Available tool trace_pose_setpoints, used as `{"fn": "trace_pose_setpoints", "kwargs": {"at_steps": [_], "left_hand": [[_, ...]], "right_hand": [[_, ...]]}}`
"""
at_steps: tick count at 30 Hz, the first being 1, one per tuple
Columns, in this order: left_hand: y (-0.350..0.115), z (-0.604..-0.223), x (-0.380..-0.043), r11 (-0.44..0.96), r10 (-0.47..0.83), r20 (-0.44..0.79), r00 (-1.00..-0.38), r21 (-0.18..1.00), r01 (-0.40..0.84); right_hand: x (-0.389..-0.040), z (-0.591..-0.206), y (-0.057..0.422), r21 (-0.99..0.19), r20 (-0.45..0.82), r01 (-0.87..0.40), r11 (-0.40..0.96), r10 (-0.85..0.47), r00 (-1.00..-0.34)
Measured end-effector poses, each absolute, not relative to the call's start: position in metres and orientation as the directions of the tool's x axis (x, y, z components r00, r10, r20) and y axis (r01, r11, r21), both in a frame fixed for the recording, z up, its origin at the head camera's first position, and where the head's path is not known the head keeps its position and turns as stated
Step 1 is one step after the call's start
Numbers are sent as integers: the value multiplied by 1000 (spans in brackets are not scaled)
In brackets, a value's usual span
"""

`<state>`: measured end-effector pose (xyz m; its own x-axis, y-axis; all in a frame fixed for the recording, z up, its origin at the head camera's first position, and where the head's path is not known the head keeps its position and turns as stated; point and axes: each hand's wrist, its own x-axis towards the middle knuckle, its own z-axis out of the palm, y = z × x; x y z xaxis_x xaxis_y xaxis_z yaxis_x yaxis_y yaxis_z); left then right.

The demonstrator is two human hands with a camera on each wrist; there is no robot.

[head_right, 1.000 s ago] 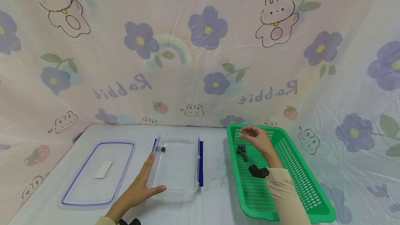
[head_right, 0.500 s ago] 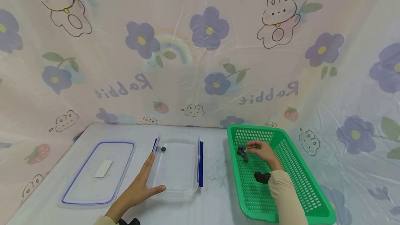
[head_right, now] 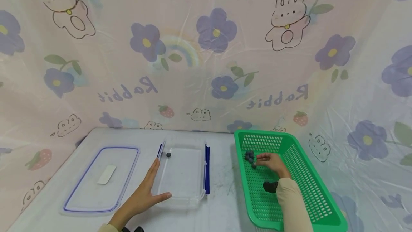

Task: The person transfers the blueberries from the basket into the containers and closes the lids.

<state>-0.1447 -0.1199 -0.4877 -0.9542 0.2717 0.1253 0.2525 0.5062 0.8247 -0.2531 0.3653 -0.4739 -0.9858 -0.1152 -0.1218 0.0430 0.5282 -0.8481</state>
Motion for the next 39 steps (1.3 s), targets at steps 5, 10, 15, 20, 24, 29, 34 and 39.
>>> {"fn": "trace_pose_setpoints", "kwargs": {"at_steps": [5, 10, 15, 20, 24, 29, 34, 39], "left_hand": [[-120, -487, -144, 505, 269, 138, -953, 822, 261], [-119, -485, -144, 506, 273, 128, -953, 824, 255], [-119, -486, -144, 510, 266, 132, -955, 821, 256], [-119, -488, -144, 509, 264, 138, -955, 820, 260], [-119, -488, -144, 506, 261, 150, -954, 820, 268], [-119, -489, -144, 499, 261, 154, -953, 824, 270], [-119, -488, -144, 496, 273, 141, -952, 827, 265], [-119, -487, -144, 500, 283, 124, -951, 827, 257]], "right_hand": [[-255, -480, 363, -823, -132, 34, 567, -133, -982], [-255, -483, 360, -777, -128, 15, 629, -135, -983], [-255, -485, 359, -765, -113, 11, 643, -117, -987], [-257, -485, 362, -782, -99, 27, 623, -81, -992], [-256, -480, 361, -815, -87, 29, 579, -73, -993], [-256, -471, 358, -849, -71, 28, 528, -62, -996], [-254, -459, 356, -862, -25, 3, 507, -36, -999], [-249, -444, 352, -850, -10, 1, 526, -15, -1000]]}}
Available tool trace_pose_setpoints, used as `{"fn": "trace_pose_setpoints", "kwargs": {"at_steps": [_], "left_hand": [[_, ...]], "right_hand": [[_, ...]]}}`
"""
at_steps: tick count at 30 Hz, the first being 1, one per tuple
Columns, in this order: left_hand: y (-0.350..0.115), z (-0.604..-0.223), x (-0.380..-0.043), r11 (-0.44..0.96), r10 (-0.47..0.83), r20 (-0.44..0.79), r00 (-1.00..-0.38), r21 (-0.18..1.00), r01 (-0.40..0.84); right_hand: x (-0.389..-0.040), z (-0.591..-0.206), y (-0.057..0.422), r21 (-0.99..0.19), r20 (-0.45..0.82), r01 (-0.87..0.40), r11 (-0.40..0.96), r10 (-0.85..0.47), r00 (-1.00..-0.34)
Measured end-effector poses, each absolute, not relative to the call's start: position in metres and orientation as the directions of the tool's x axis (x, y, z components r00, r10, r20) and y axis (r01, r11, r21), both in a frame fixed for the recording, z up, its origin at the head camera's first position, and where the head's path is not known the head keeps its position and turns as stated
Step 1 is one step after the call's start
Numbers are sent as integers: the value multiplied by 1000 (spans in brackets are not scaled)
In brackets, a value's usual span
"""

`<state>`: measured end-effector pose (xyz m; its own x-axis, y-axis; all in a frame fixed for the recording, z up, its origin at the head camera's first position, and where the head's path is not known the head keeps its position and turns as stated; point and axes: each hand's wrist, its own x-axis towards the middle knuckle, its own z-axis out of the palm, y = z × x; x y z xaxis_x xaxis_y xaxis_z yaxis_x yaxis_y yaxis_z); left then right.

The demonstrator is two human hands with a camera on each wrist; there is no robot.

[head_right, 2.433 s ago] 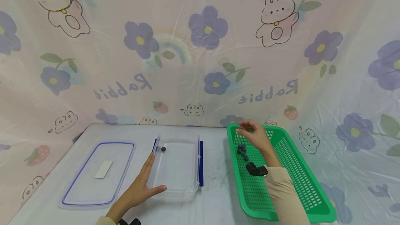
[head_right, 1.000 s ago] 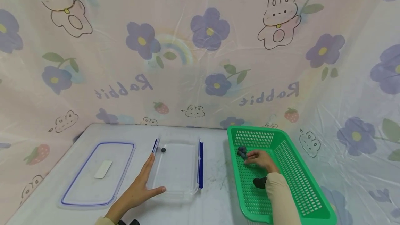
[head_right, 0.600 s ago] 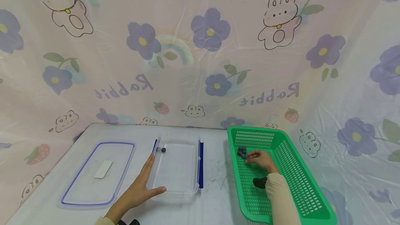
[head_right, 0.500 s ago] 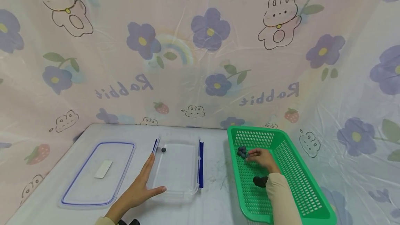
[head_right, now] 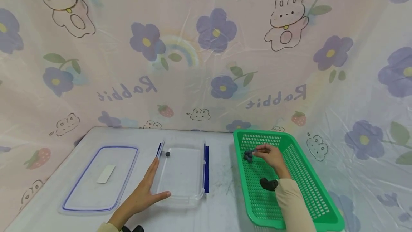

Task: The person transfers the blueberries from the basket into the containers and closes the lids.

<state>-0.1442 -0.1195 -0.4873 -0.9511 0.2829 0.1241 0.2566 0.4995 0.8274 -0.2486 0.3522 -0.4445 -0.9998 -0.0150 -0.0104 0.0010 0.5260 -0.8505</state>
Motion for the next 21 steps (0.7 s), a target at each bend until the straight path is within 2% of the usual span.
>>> {"fn": "trace_pose_setpoints", "kwargs": {"at_steps": [9, 21], "left_hand": [[-120, -487, -143, 510, 279, 129, -952, 820, 260], [-121, -487, -144, 511, 280, 124, -952, 820, 257]], "right_hand": [[-236, -422, 338, -876, 61, -47, 480, 14, -998], [-220, -390, 298, -882, 150, -150, 446, -35, -988]]}}
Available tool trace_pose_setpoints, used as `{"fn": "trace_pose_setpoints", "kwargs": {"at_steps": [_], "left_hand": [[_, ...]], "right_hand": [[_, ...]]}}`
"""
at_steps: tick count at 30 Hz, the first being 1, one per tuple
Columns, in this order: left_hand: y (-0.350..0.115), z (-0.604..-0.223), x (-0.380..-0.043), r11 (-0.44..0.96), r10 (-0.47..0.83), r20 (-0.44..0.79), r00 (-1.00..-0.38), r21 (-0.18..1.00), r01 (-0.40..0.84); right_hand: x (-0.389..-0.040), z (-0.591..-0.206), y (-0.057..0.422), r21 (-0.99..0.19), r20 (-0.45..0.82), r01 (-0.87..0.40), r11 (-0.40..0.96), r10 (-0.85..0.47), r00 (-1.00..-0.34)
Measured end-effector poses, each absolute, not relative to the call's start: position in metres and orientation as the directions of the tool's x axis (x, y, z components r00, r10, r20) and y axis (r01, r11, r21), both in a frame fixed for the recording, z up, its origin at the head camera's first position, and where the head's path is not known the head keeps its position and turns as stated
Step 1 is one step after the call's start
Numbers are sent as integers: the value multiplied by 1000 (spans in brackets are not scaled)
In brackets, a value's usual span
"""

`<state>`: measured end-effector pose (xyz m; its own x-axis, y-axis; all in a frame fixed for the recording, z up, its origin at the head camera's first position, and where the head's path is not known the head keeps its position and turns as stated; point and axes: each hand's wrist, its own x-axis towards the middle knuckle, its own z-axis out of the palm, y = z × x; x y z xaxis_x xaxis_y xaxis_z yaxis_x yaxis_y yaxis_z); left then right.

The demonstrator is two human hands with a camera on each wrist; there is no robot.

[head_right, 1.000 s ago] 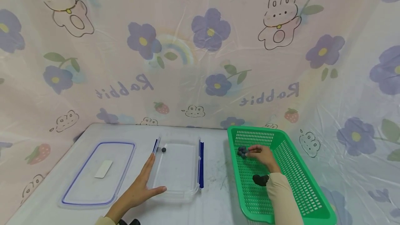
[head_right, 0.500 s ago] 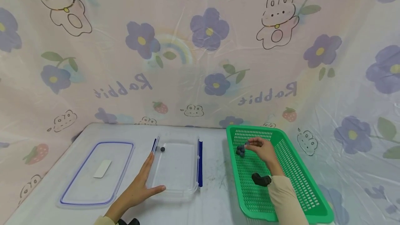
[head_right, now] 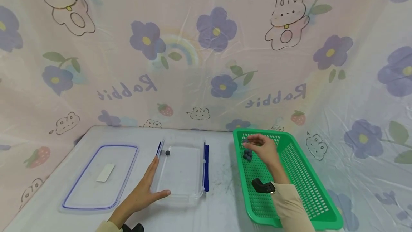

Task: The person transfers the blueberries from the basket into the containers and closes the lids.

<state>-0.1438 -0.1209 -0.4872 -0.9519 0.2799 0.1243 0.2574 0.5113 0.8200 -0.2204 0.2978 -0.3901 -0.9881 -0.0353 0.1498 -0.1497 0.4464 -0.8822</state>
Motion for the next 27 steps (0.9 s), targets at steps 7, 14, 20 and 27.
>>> {"fn": "trace_pose_setpoints", "kwargs": {"at_steps": [7, 14, 20, 27], "left_hand": [[-121, -487, -145, 517, 282, 139, -949, 812, 273], [-120, -487, -145, 515, 282, 143, -949, 812, 276], [-119, -487, -144, 518, 280, 137, -950, 812, 269], [-119, -487, -144, 514, 280, 140, -950, 814, 271]], "right_hand": [[-222, -380, 272, -892, 201, -219, 395, -86, -976], [-225, -375, 243, -901, 235, -264, 345, -124, -964], [-229, -378, 218, -918, 261, -290, 269, -140, -955], [-234, -382, 188, -904, 280, -321, 283, -174, -944]]}}
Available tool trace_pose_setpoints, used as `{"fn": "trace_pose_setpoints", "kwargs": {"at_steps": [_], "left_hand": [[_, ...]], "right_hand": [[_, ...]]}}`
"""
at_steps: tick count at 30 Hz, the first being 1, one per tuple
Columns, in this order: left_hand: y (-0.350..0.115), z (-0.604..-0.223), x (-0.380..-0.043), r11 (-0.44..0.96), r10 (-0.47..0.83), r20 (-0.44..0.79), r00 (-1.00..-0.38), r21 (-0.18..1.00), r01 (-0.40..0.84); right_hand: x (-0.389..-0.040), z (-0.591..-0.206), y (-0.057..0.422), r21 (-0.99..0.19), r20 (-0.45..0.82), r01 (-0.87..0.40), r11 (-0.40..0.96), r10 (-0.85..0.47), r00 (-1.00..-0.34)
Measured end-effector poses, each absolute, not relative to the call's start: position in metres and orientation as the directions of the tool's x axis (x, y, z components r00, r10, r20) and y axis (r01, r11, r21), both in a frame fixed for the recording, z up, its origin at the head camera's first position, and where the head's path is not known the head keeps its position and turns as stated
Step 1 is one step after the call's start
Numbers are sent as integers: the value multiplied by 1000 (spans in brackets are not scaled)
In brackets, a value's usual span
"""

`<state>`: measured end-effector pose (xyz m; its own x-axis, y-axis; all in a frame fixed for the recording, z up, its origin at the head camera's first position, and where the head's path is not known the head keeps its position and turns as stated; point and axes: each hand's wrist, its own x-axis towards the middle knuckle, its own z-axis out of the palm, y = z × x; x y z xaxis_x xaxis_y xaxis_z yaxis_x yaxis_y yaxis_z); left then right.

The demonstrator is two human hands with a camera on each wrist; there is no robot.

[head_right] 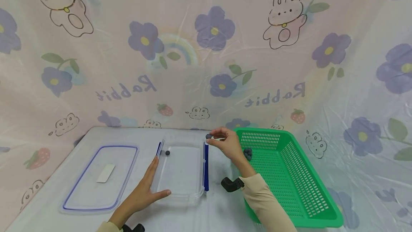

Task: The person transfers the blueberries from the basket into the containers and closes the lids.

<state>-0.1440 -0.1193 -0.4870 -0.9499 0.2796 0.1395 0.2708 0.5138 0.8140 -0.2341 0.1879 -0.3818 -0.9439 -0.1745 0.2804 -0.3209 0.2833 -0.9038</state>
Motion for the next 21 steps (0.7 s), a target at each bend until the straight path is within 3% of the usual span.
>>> {"fn": "trace_pose_setpoints", "kwargs": {"at_steps": [14, 21], "left_hand": [[-120, -489, -145, 503, 278, 146, -949, 820, 274], [-119, -487, -144, 512, 267, 130, -955, 820, 255]], "right_hand": [[-235, -378, 121, -932, 236, -288, 222, -234, -943], [-259, -408, 98, -933, 255, -294, 207, -194, -947]]}}
